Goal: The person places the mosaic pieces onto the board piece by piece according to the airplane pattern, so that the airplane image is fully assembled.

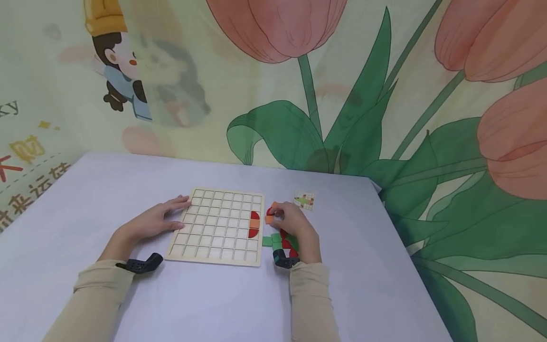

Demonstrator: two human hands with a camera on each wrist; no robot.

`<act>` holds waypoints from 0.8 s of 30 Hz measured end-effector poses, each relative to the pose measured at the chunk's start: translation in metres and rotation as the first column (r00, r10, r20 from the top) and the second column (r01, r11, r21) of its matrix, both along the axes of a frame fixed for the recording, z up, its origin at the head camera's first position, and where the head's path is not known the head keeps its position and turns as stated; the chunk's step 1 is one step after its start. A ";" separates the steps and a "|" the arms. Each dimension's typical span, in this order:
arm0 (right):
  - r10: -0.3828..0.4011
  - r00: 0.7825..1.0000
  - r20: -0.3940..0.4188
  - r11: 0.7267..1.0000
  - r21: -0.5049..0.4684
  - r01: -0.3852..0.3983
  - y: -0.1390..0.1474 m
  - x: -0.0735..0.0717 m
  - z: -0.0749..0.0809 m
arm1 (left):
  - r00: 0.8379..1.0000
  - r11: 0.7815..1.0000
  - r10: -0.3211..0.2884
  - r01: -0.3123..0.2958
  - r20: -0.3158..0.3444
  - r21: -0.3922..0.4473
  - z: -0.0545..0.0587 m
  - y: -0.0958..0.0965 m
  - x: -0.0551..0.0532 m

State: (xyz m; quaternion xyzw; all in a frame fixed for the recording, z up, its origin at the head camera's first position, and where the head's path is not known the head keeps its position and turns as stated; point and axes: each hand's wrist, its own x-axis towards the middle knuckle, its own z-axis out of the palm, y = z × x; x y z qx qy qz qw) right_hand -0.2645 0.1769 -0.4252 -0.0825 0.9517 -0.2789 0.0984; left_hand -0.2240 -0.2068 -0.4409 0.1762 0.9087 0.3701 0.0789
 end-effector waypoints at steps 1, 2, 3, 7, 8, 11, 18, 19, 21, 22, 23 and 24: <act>-0.002 1.000 0.004 1.000 0.000 0.002 0.000 0.000 0.001 | 1.000 1.000 -0.002 0.002 0.001 -0.001 0.001 0.001 -0.001; -0.004 1.000 0.005 1.000 -0.001 0.004 0.000 0.000 0.002 | 1.000 1.000 -0.002 0.002 -0.001 0.002 0.002 0.002 -0.001; -0.002 1.000 0.007 1.000 -0.004 0.002 0.000 0.001 0.002 | 1.000 1.000 0.002 -0.002 0.000 0.005 0.003 0.003 -0.001; 0.009 1.000 0.016 1.000 -0.003 -0.009 0.000 0.001 0.003 | 1.000 1.000 0.016 -0.016 0.015 0.026 0.003 0.004 -0.001; 0.011 1.000 0.022 1.000 0.001 -0.011 0.000 0.001 0.003 | 1.000 0.999 0.018 -0.018 0.022 0.028 0.003 0.005 -0.001; 0.002 0.999 0.044 1.000 0.008 -0.002 0.000 0.000 0.003 | 0.999 1.000 0.020 -0.020 0.035 0.017 0.001 0.005 -0.001; -0.007 0.996 0.092 1.000 -0.001 0.007 -0.004 0.000 0.007 | 0.999 0.999 0.024 -0.023 0.043 -0.030 0.005 0.003 -0.003; -0.006 0.995 0.095 1.000 -0.001 0.006 -0.005 0.000 0.008 | 0.999 0.999 0.025 -0.024 0.047 -0.031 0.005 0.003 -0.003; -0.006 0.996 0.093 1.000 0.006 0.006 -0.005 0.000 0.008 | 0.999 0.999 0.021 -0.020 0.050 -0.026 0.005 0.003 -0.004; -0.011 0.996 0.093 1.000 0.009 0.010 -0.005 0.001 0.008 | 0.999 1.000 0.019 -0.018 0.051 -0.022 0.004 0.003 -0.004; -0.019 0.995 0.094 1.000 0.014 0.018 -0.004 0.001 0.007 | 0.998 1.000 0.016 -0.016 0.053 -0.016 0.003 0.004 -0.004; -0.022 0.995 0.095 1.000 0.020 0.020 -0.003 0.002 0.007 | 0.998 1.000 0.014 -0.014 0.055 -0.013 0.002 0.004 -0.005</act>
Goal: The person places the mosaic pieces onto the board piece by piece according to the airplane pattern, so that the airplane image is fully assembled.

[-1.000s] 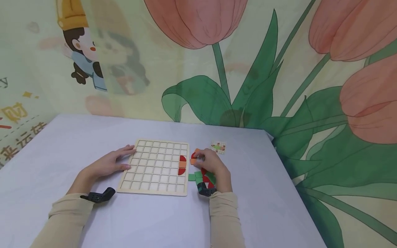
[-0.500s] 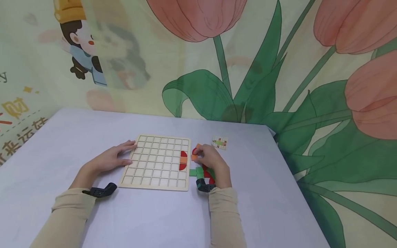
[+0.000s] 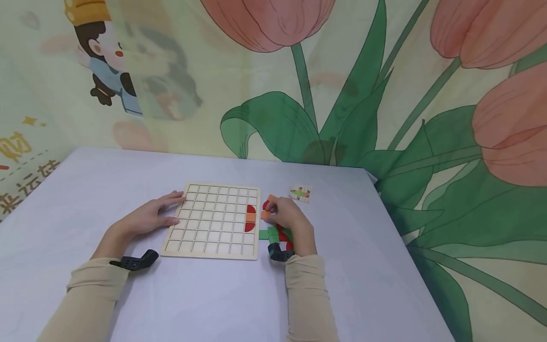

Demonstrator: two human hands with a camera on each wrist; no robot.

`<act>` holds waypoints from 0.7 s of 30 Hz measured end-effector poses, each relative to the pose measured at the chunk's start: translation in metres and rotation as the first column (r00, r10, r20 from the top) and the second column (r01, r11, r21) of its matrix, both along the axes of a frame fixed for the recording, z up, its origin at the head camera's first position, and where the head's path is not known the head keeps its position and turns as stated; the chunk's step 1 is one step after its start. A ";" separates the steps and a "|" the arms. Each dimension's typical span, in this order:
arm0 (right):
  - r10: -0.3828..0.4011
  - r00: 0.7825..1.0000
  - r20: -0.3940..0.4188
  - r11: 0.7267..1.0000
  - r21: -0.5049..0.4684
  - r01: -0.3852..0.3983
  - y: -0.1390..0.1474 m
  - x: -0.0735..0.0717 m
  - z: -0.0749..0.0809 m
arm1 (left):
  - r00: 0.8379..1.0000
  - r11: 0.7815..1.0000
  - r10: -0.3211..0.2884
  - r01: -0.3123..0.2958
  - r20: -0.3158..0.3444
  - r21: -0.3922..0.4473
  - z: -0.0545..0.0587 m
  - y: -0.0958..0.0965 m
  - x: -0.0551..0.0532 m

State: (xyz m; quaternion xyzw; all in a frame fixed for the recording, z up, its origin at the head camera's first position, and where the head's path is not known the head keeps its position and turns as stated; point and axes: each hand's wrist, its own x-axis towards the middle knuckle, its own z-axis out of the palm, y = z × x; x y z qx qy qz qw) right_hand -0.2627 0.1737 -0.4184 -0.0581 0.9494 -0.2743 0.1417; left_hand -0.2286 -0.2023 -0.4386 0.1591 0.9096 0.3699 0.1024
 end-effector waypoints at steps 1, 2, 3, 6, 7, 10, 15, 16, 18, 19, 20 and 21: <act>-0.003 1.000 0.003 1.000 0.005 0.003 -0.001 0.000 0.000 | 1.000 1.000 0.002 -0.002 0.004 0.004 -0.001 0.000 0.000; -0.004 1.000 0.007 1.000 0.011 0.004 -0.001 0.000 0.000 | 1.000 1.000 -0.002 0.002 0.005 0.008 -0.001 -0.001 0.000; -0.006 1.000 0.010 1.000 0.016 0.006 -0.001 -0.001 0.000 | 1.000 1.000 -0.004 0.004 0.004 0.010 -0.002 -0.001 0.000; -0.017 1.000 0.015 1.000 0.020 0.016 -0.003 -0.002 0.001 | 1.000 1.000 -0.010 0.010 -0.014 0.004 -0.001 -0.003 0.000; -0.022 1.000 0.013 1.000 0.017 0.022 -0.003 -0.002 0.002 | 1.000 1.000 -0.010 0.010 -0.020 0.001 0.000 -0.003 -0.001; -0.015 1.000 0.009 1.000 0.006 0.015 -0.003 -0.002 0.003 | 1.000 1.000 -0.008 0.008 -0.024 0.001 0.002 -0.003 -0.002; -0.018 0.999 0.027 1.000 0.010 0.018 -0.002 -0.001 0.004 | 1.000 1.000 -0.007 0.007 -0.003 0.012 0.002 -0.003 -0.001; -0.025 0.999 0.029 1.000 0.010 0.024 -0.002 -0.001 0.004 | 1.000 1.000 -0.007 0.008 -0.003 0.016 0.002 -0.002 0.000; -0.035 0.999 0.028 0.999 0.000 0.035 -0.002 0.000 0.005 | 1.000 1.000 -0.010 0.010 -0.013 0.014 0.002 -0.002 0.000; -0.035 0.999 0.025 0.999 -0.010 0.036 -0.002 0.000 0.005 | 1.000 1.000 -0.009 0.009 -0.014 0.017 0.002 -0.002 0.001; -0.027 0.999 0.018 0.999 -0.019 0.028 -0.002 0.000 0.005 | 1.000 1.000 -0.009 0.009 -0.014 0.019 0.003 -0.001 0.001; -0.018 1.000 0.010 0.999 -0.029 0.018 -0.003 0.000 0.005 | 1.000 1.000 -0.006 0.007 -0.014 0.019 0.003 -0.001 0.002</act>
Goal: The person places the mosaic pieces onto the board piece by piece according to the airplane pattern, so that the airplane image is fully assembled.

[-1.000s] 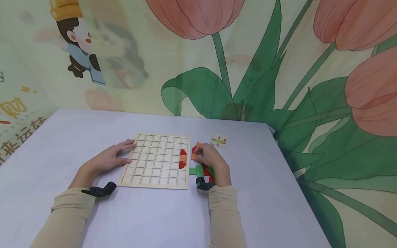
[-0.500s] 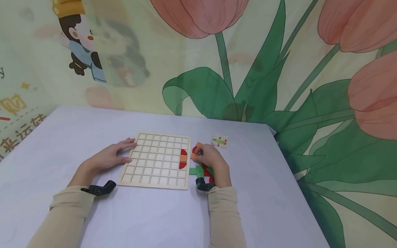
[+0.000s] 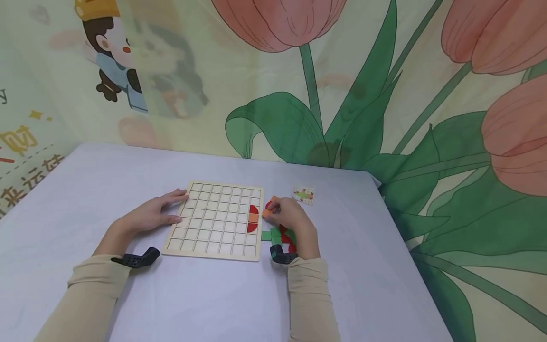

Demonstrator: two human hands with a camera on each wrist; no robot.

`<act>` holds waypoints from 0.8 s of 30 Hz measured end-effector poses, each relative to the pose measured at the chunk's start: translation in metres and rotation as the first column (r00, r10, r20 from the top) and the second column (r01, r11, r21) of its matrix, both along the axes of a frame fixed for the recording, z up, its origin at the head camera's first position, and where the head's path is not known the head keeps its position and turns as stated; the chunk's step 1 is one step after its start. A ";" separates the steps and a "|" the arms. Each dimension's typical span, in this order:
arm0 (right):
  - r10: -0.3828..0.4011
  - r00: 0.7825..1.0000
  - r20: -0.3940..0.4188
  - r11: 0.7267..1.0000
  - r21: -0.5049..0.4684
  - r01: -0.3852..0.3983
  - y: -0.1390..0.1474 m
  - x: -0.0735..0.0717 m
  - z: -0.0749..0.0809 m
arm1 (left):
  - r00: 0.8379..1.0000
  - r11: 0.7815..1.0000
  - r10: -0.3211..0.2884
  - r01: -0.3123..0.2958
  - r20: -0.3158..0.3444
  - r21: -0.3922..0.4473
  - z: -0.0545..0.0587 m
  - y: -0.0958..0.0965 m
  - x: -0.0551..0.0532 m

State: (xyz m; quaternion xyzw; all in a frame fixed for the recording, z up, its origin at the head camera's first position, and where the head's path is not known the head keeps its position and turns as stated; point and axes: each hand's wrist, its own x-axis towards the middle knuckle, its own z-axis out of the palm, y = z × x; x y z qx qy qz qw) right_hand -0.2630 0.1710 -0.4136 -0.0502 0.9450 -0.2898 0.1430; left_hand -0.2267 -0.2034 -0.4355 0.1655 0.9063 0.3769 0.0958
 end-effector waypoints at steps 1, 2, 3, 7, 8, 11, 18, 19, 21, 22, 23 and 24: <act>0.011 1.000 -0.011 1.000 -0.010 -0.011 0.000 0.000 0.000 | 1.000 1.000 -0.001 0.001 -0.002 -0.002 0.001 0.000 0.000; 0.024 0.999 -0.024 1.000 -0.015 -0.025 -0.001 0.000 0.000 | 1.000 1.000 0.002 -0.002 -0.002 -0.004 0.001 0.001 0.000; 0.041 0.998 -0.040 0.999 -0.015 -0.041 -0.002 0.001 0.001 | 1.000 1.000 0.001 -0.001 -0.001 -0.005 0.001 0.001 0.000; 0.093 0.993 -0.077 0.996 -0.003 -0.093 -0.009 0.004 0.003 | 1.000 1.000 0.009 -0.009 0.005 -0.009 0.001 0.001 0.000; 0.098 0.992 -0.077 0.995 -0.001 -0.098 -0.012 0.005 0.004 | 1.000 1.000 0.011 -0.011 0.008 -0.009 0.001 0.001 0.000; 0.105 0.992 -0.065 0.994 -0.002 -0.105 -0.019 0.009 0.007 | 1.000 1.000 0.010 -0.010 0.012 -0.012 -0.001 0.000 0.000; 0.182 0.980 -0.079 0.983 0.030 -0.181 -0.034 0.012 0.011 | 1.000 1.000 -0.002 0.002 -0.026 -0.010 0.000 -0.001 -0.002; 0.202 0.976 -0.083 0.979 0.034 -0.200 -0.036 0.012 0.011 | 1.000 1.000 -0.001 0.000 -0.025 -0.012 0.000 -0.001 -0.002; 0.231 0.970 -0.082 0.973 0.033 -0.229 -0.039 0.013 0.012 | 1.000 1.000 0.004 -0.004 -0.015 -0.014 0.000 0.000 -0.002; 0.241 0.967 -0.080 0.971 0.032 -0.239 -0.041 0.014 0.012 | 1.000 1.000 0.006 -0.006 -0.007 -0.013 -0.001 0.000 -0.002; 0.251 0.965 -0.081 0.968 0.035 -0.248 -0.043 0.015 0.011 | 1.000 1.000 0.010 -0.010 0.001 -0.010 -0.001 0.000 -0.002; 0.259 0.963 -0.081 0.966 0.044 -0.256 -0.044 0.016 0.011 | 1.000 1.000 0.008 -0.008 0.003 -0.009 -0.001 0.000 -0.002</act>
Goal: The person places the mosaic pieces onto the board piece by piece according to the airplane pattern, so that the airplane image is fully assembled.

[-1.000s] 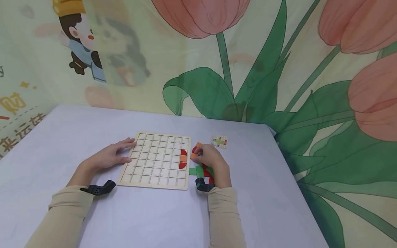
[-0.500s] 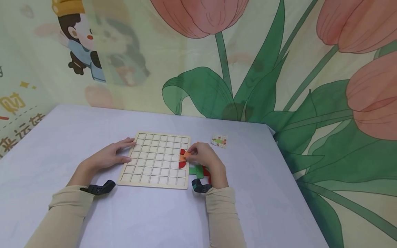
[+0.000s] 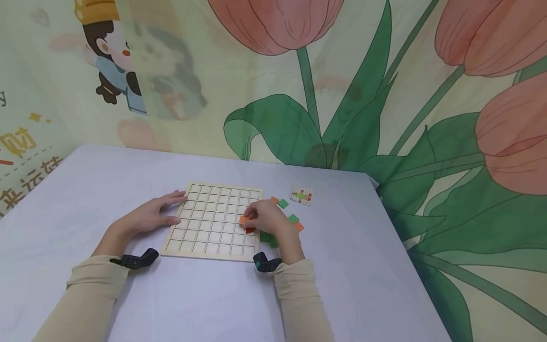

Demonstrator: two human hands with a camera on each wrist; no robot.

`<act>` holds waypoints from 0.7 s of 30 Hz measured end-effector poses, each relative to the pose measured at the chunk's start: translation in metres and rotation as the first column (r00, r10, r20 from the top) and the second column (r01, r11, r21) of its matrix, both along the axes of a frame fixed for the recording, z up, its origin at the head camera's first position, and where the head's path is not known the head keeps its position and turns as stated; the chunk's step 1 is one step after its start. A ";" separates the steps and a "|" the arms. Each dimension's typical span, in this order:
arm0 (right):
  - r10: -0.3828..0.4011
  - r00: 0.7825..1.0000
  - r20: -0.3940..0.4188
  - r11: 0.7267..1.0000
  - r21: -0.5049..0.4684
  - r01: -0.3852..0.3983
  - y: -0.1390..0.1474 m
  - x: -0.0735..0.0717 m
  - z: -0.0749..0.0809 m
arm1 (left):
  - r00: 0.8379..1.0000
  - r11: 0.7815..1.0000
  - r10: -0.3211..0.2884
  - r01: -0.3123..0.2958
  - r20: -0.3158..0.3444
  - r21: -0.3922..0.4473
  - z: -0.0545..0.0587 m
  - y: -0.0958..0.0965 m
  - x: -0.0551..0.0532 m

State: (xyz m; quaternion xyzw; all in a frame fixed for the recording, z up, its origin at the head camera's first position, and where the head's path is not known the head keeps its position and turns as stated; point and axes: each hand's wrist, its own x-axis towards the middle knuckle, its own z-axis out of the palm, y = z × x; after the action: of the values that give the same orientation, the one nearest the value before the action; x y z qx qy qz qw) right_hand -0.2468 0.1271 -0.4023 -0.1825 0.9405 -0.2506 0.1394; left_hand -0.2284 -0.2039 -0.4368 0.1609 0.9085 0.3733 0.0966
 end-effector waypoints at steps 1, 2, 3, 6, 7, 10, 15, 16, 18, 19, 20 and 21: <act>0.007 1.000 0.000 1.000 0.004 -0.007 -0.001 0.001 0.000 | 1.000 1.000 -0.001 0.001 0.001 0.000 0.000 0.000 0.000; 0.012 1.000 0.006 1.000 0.002 -0.012 -0.002 0.001 0.000 | 1.000 1.000 0.000 0.000 0.002 0.001 0.000 0.000 0.000; 0.020 1.000 0.009 1.000 0.002 -0.020 -0.002 0.002 0.000 | 1.000 1.000 0.003 -0.003 0.003 0.001 0.000 0.001 0.000; 0.047 0.999 0.017 0.999 0.011 -0.047 -0.003 0.003 -0.001 | 1.000 1.000 0.008 -0.008 0.006 0.003 -0.002 0.001 0.000; 0.058 0.998 0.021 0.998 0.009 -0.058 -0.004 0.004 0.000 | 1.000 1.000 0.009 -0.009 0.007 0.004 -0.001 0.001 0.000; 0.082 0.997 0.005 0.996 0.023 -0.082 -0.005 0.006 0.000 | 1.000 1.000 0.005 -0.005 0.000 0.015 -0.002 -0.001 0.001; 0.096 0.995 0.001 0.995 0.041 -0.096 -0.007 0.011 -0.002 | 1.000 1.000 0.001 -0.001 -0.010 0.023 -0.004 -0.001 0.003; 0.098 0.995 0.001 0.994 0.045 -0.098 -0.007 0.012 -0.002 | 1.000 1.000 0.001 -0.001 -0.014 0.022 -0.005 -0.001 0.003; 0.104 0.995 -0.009 0.993 0.058 -0.103 -0.008 0.012 -0.003 | 1.000 1.000 0.001 0.000 -0.021 0.022 -0.005 -0.001 0.003; 0.106 0.994 -0.013 0.992 0.064 -0.105 -0.009 0.012 -0.003 | 1.000 1.000 0.000 0.000 -0.025 0.022 -0.005 -0.001 0.003; 0.109 0.994 -0.019 0.992 0.072 -0.107 -0.010 0.012 -0.002 | 1.000 1.000 0.002 -0.001 -0.026 0.021 -0.005 -0.001 0.003; 0.109 0.994 -0.024 0.991 0.077 -0.107 -0.010 0.013 -0.002 | 1.000 1.000 0.003 -0.003 -0.029 0.020 -0.005 -0.001 0.003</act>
State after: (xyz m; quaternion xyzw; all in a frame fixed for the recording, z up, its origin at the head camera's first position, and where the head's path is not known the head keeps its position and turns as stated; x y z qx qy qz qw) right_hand -0.2342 0.1167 -0.4045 -0.2314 0.9398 -0.2044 0.1464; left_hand -0.2254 -0.2052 -0.4415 0.1658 0.9064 0.3799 0.0813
